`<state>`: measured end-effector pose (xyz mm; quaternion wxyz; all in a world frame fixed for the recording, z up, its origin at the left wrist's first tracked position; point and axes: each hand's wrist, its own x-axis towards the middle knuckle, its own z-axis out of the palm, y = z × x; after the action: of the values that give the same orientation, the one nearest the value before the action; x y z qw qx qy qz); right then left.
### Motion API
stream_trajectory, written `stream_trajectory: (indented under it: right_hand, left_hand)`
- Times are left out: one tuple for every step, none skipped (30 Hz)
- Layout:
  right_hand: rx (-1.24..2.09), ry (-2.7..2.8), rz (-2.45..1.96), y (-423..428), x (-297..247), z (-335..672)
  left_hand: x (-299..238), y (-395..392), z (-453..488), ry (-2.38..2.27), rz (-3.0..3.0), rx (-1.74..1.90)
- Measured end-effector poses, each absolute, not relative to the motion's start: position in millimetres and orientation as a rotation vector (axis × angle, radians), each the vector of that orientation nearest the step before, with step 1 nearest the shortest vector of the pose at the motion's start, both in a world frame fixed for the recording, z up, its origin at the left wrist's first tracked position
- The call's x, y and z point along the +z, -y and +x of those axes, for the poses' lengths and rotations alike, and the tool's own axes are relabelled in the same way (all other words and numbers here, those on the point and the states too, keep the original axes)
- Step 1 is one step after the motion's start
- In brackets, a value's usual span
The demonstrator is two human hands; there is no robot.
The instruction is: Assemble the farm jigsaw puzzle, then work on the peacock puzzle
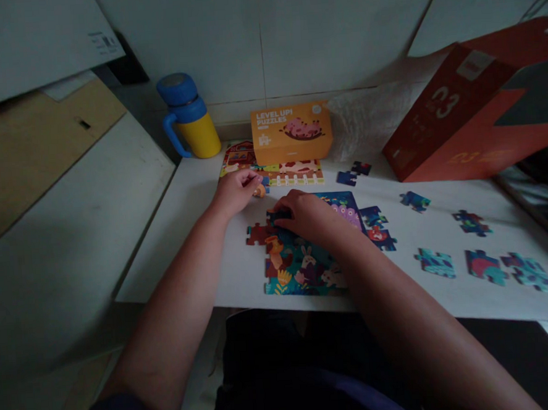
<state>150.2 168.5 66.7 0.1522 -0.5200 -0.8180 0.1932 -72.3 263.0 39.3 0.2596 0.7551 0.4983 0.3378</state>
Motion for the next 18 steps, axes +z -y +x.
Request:
stream_trajectory:
  right_hand:
    - [0.555,2.343,-1.495,-168.4,66.4,149.7]
    - [0.555,2.339,-1.496,-168.3,66.4,149.3]
    - [0.552,2.333,-1.500,-168.2,66.8,149.0]
    - [0.548,2.322,-1.507,-168.3,67.7,148.9]
    - [0.544,2.301,-1.523,-168.5,68.9,149.2]
    - [0.540,2.267,-1.552,-168.9,70.5,149.8]
    - [0.534,2.221,-1.596,-169.6,72.2,150.9]
    - [0.521,2.167,-1.649,-170.4,73.8,152.5]
    - [0.503,2.112,-1.707,-171.3,75.4,154.4]
    - [0.483,2.063,-1.761,-172.1,76.7,156.5]
    - [0.462,2.023,-1.811,-172.9,77.8,158.6]
    - [0.445,1.997,-1.851,-173.5,78.7,160.6]
    - [0.435,1.983,-1.881,-173.8,79.3,162.3]
    - [0.434,1.980,-1.900,-173.9,79.9,163.5]
    - [0.438,1.987,-1.908,-173.7,80.4,164.2]
    - [0.446,1.998,-1.907,-173.4,80.8,164.5]
    - [0.458,2.013,-1.899,-172.9,81.2,164.2]
    - [0.472,2.030,-1.889,-172.4,81.6,163.7]
  left_hand:
    - [39.1,-263.4,-72.4,-1.346,2.031,0.917]
    - [39.2,-263.5,-72.4,-1.339,2.015,0.919]
    - [39.6,-263.3,-72.3,-1.332,2.000,0.922]
    - [40.3,-262.8,-72.1,-1.325,1.987,0.922]
    - [41.2,-262.0,-71.8,-1.319,1.979,0.923]
    - [42.4,-261.0,-71.4,-1.315,1.974,0.925]
    - [43.8,-259.8,-70.9,-1.311,1.971,0.931]
    - [45.1,-258.4,-70.4,-1.306,1.969,0.937]
    - [46.4,-257.0,-69.8,-1.296,1.968,0.937]
    - [47.4,-255.5,-69.2,-1.283,1.964,0.931]
    - [48.2,-254.0,-68.5,-1.269,1.957,0.914]
    - [48.7,-252.7,-67.9,-1.255,1.946,0.887]
    - [48.8,-251.5,-67.2,-1.242,1.932,0.854]
    - [48.8,-250.5,-66.4,-1.231,1.918,0.821]
    - [48.7,-249.6,-65.6,-1.221,1.905,0.793]
    - [48.5,-248.9,-64.8,-1.211,1.896,0.768]
    - [48.4,-248.2,-64.0,-1.204,1.890,0.748]
    - [48.4,-247.6,-63.2,-1.198,1.886,0.733]
